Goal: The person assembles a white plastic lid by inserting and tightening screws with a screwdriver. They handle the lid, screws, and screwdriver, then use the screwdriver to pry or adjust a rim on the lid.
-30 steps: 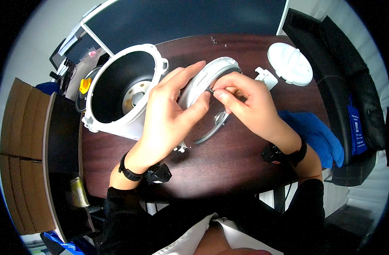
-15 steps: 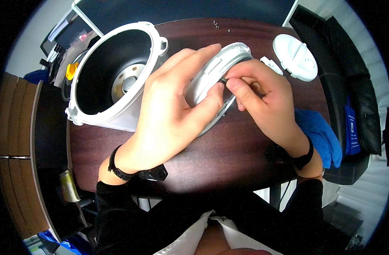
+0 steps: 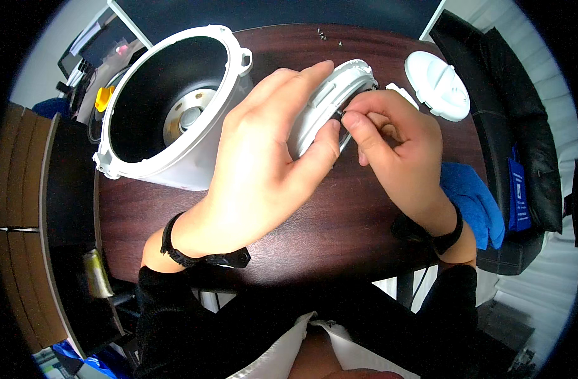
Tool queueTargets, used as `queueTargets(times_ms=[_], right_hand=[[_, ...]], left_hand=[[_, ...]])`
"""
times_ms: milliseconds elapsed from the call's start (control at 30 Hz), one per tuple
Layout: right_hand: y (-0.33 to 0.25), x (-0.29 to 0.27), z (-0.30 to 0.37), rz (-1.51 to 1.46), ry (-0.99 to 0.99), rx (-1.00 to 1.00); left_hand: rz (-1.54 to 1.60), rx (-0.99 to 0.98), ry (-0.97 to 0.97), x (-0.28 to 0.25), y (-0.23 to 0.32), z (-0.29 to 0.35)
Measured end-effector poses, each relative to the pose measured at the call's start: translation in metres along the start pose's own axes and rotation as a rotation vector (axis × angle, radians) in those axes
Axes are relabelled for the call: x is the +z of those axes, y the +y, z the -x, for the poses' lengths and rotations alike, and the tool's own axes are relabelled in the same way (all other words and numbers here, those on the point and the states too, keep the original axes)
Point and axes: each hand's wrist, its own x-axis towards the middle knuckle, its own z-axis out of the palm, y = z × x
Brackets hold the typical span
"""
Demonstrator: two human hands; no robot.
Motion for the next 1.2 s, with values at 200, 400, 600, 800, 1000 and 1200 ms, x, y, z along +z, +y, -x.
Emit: queueTargets(times_ms=[200,400,600,800,1000,1200], right_hand=[[-0.001,0.003,0.004,0.216,0.079,-0.170],[-0.002,0.002,0.005,0.320,0.120,-0.293],[-0.003,0.003,0.006,0.341,0.110,-0.284],[-0.004,-0.004,0.002,-0.019,-0.056,0.073],[-0.003,-0.007,-0.001,-0.061,-0.105,0.162],[-0.006,0.006,0.007,0.246,0.121,-0.096]], left_hand=[[-0.047,0.075,0.044,0.005,-0.001,0.002],[-0.051,0.079,0.027,0.008,0.003,0.004],[-0.061,0.046,0.008,0.010,0.007,0.006],[-0.045,0.072,0.007,0.013,0.008,0.006],[-0.078,0.118,-0.015,0.011,0.005,0.004],[-0.050,0.096,0.018,0.012,0.005,0.006]])
